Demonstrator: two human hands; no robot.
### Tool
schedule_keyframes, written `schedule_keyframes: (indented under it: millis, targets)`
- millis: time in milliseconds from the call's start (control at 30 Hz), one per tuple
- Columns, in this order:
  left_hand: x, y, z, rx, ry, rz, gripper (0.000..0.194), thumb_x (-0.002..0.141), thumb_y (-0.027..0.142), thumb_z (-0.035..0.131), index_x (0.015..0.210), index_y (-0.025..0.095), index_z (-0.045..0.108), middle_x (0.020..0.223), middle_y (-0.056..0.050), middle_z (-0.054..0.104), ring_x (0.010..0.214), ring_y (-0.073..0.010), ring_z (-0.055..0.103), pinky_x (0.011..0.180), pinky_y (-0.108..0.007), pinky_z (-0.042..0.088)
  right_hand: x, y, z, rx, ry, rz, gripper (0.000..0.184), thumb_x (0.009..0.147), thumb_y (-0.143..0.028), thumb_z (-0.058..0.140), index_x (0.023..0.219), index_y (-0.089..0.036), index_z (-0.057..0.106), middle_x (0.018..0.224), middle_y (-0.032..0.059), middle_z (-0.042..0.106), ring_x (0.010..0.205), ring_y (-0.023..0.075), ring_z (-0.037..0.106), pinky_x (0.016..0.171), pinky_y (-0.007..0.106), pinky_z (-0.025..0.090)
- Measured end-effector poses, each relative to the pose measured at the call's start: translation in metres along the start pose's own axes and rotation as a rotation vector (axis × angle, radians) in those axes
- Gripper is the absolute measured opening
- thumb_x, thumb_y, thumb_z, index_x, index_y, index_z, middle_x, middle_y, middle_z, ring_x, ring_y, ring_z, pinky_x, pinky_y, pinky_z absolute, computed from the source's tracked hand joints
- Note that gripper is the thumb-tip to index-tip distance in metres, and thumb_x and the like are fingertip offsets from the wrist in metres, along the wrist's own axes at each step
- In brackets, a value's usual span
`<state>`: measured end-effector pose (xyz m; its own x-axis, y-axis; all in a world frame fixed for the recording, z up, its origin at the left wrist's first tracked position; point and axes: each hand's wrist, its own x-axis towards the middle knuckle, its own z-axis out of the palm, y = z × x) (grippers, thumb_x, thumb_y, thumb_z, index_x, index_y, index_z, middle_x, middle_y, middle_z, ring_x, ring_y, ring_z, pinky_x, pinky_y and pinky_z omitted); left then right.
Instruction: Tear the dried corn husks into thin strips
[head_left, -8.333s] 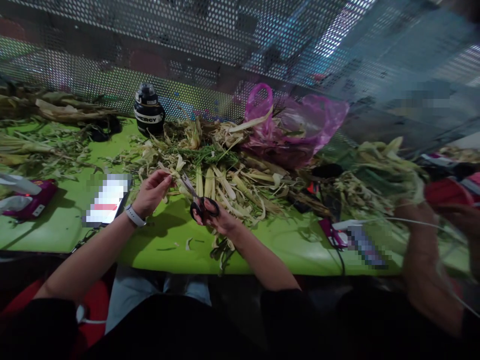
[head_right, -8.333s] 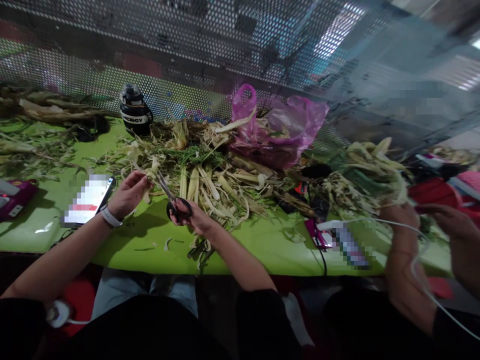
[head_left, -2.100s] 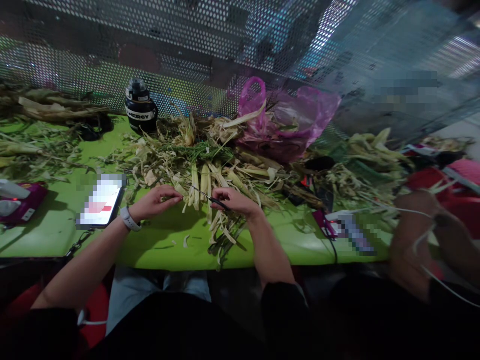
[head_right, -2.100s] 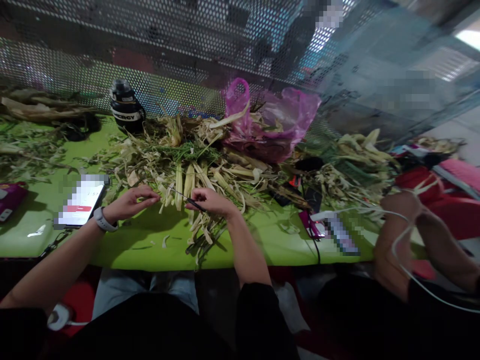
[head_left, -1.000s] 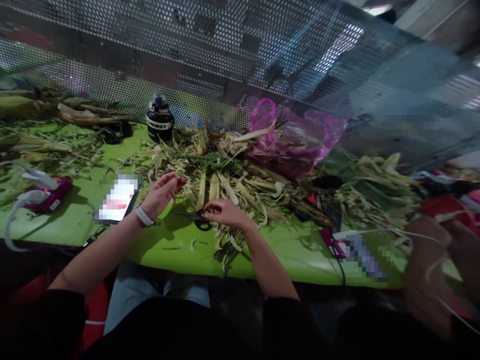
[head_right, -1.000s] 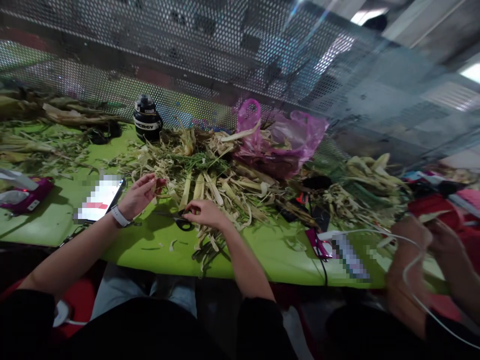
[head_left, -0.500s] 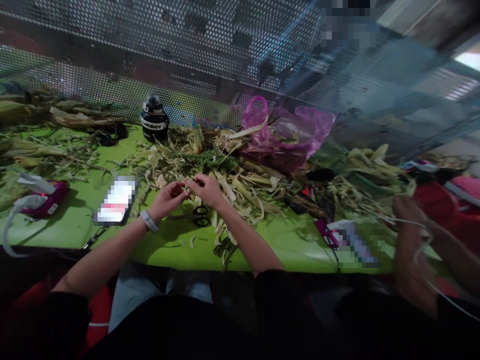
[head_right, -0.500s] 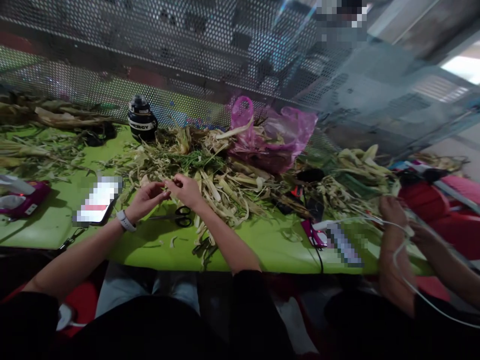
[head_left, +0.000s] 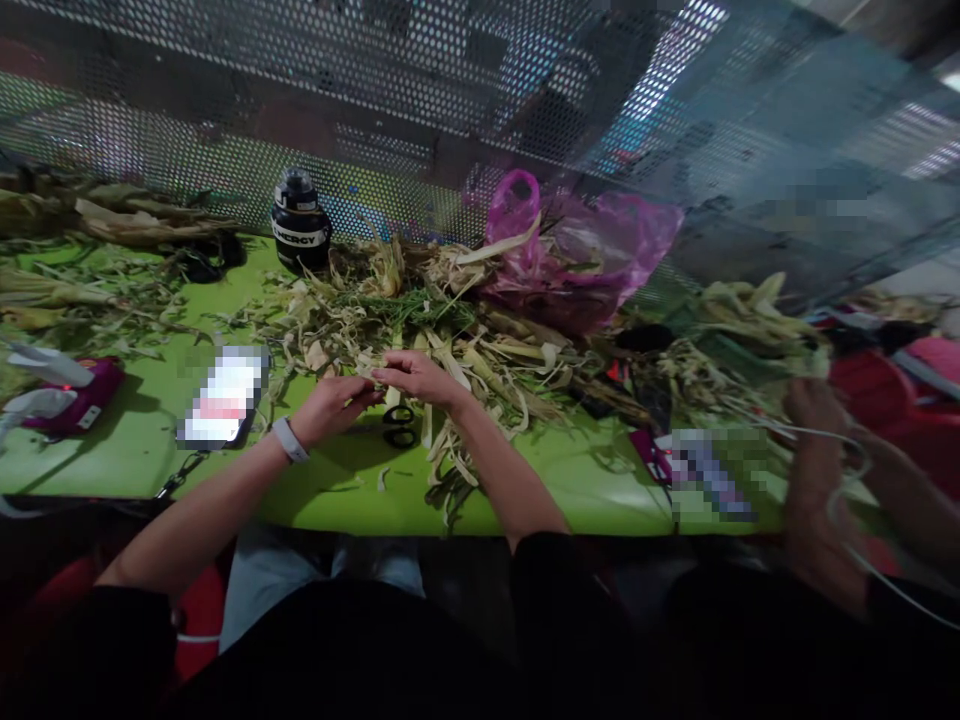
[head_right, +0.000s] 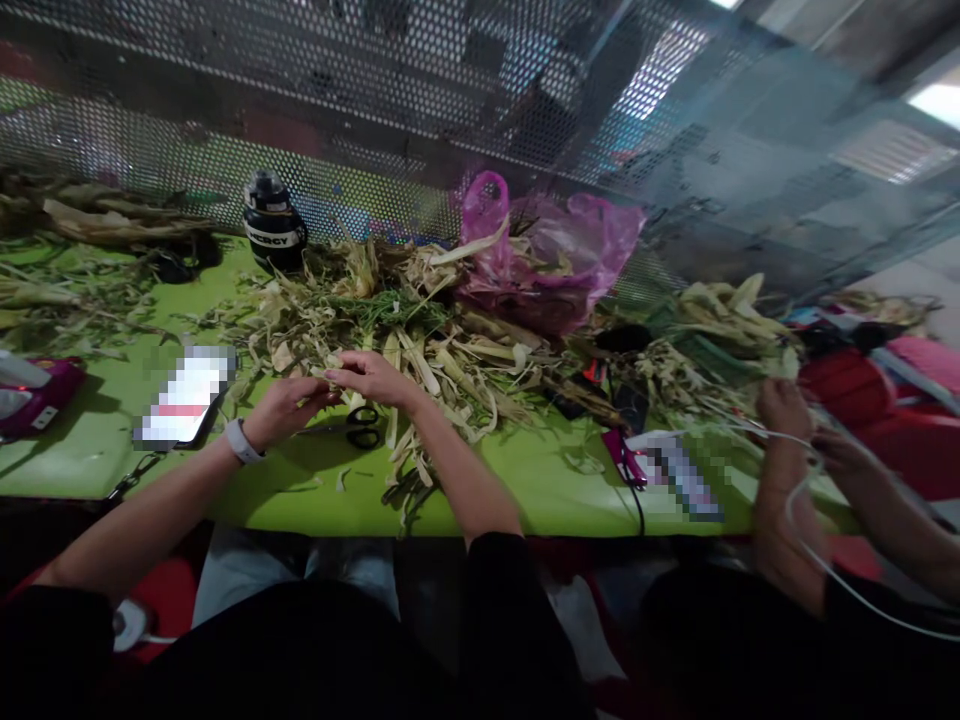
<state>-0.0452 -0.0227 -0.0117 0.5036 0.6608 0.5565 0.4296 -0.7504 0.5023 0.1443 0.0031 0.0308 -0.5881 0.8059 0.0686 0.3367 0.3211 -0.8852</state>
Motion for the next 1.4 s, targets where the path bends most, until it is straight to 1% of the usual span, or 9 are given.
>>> schedule_keyframes:
  millis: [133,333,433,567,700,833,1000,1267,1400]
  targets:
    - [-0.001,0.005,0.001,-0.077,0.006,0.031,0.024,0.089,0.033,0.055,0.075,0.016,0.062,0.064,-0.003,0.064,0.058,-0.0122,0.058,0.057,-0.023,0.042,-0.005,0.000,-0.006,0.167,-0.134,0.062,0.039,0.080,-0.050,0.059,0.065,-0.019,0.041,0.055,-0.0073,0.037,0.048,0.0059,0.035,0.046,0.021,0.026]
    - [0.001,0.010,0.000,-0.575,0.123,-0.377,0.029,0.084,0.042,0.061,0.089,0.013,0.063,0.078,-0.007,0.072,0.071,-0.0166,0.069,0.066,-0.027,0.056,-0.004,0.005,-0.001,0.138,0.114,-0.035,0.037,0.073,-0.048,0.069,0.083,-0.018,0.052,0.064,-0.0059,0.045,0.056,0.0068,0.040,0.051,0.020,0.032]
    - [0.003,0.007,0.000,-0.670,0.158,-0.471,0.032,0.082,0.045,0.063,0.086,0.013,0.061,0.074,-0.006,0.071,0.067,-0.0164,0.068,0.063,-0.029,0.057,-0.001,0.010,0.005,0.112,0.188,-0.075,0.042,0.071,-0.048,0.071,0.095,-0.018,0.054,0.072,-0.0033,0.052,0.060,0.0080,0.045,0.055,0.022,0.037]
    - [0.005,0.007,-0.002,-0.709,0.147,-0.530,0.035,0.077,0.045,0.068,0.086,0.012,0.060,0.073,-0.006,0.070,0.068,-0.0168,0.067,0.060,-0.028,0.056,0.000,0.012,0.010,0.039,0.246,-0.105,0.033,0.081,-0.048,0.061,0.091,-0.016,0.058,0.070,-0.0012,0.056,0.058,0.0090,0.047,0.055,0.023,0.038]
    - [0.005,0.008,-0.005,-0.949,0.189,-0.632,0.036,0.078,0.048,0.067,0.094,0.017,0.057,0.080,-0.004,0.067,0.075,-0.0184,0.068,0.060,-0.027,0.055,-0.003,0.007,0.011,-0.072,0.291,-0.192,0.025,0.087,-0.041,0.055,0.086,-0.017,0.062,0.070,-0.0003,0.058,0.059,0.0095,0.048,0.056,0.023,0.039]
    - [0.006,0.007,-0.005,-1.096,0.282,-0.752,0.034,0.082,0.051,0.061,0.097,0.021,0.058,0.074,0.000,0.059,0.063,-0.0123,0.062,0.050,-0.022,0.049,-0.002,0.006,0.013,-0.142,0.288,-0.264,0.023,0.088,-0.036,0.054,0.082,-0.016,0.064,0.075,0.0021,0.062,0.067,0.0117,0.054,0.065,0.025,0.043]
    - [0.007,0.004,-0.002,-0.982,0.311,-0.677,0.032,0.077,0.046,0.067,0.086,0.017,0.058,0.069,0.001,0.060,0.058,-0.0095,0.058,0.058,-0.024,0.052,0.000,0.010,0.017,-0.220,0.359,-0.284,0.023,0.090,-0.036,0.052,0.084,-0.017,0.063,0.078,0.0030,0.063,0.072,0.0129,0.056,0.069,0.026,0.043]
    - [0.006,-0.003,0.002,-0.760,0.293,-0.437,0.036,0.084,0.043,0.060,0.106,0.015,0.059,0.074,-0.002,0.066,0.065,-0.0125,0.063,0.064,-0.026,0.053,-0.002,0.010,0.027,-0.162,0.456,-0.194,0.027,0.092,-0.042,0.046,0.084,-0.018,0.056,0.070,-0.0007,0.055,0.063,0.0111,0.050,0.063,0.025,0.040]
    - [0.004,-0.001,0.001,-0.604,0.267,-0.422,0.043,0.089,0.040,0.053,0.125,0.017,0.049,0.082,-0.005,0.067,0.077,-0.0162,0.065,0.068,-0.028,0.052,-0.001,0.011,0.033,-0.140,0.526,-0.167,0.027,0.092,-0.043,0.046,0.085,-0.019,0.055,0.072,-0.0002,0.055,0.066,0.0117,0.051,0.065,0.025,0.041]
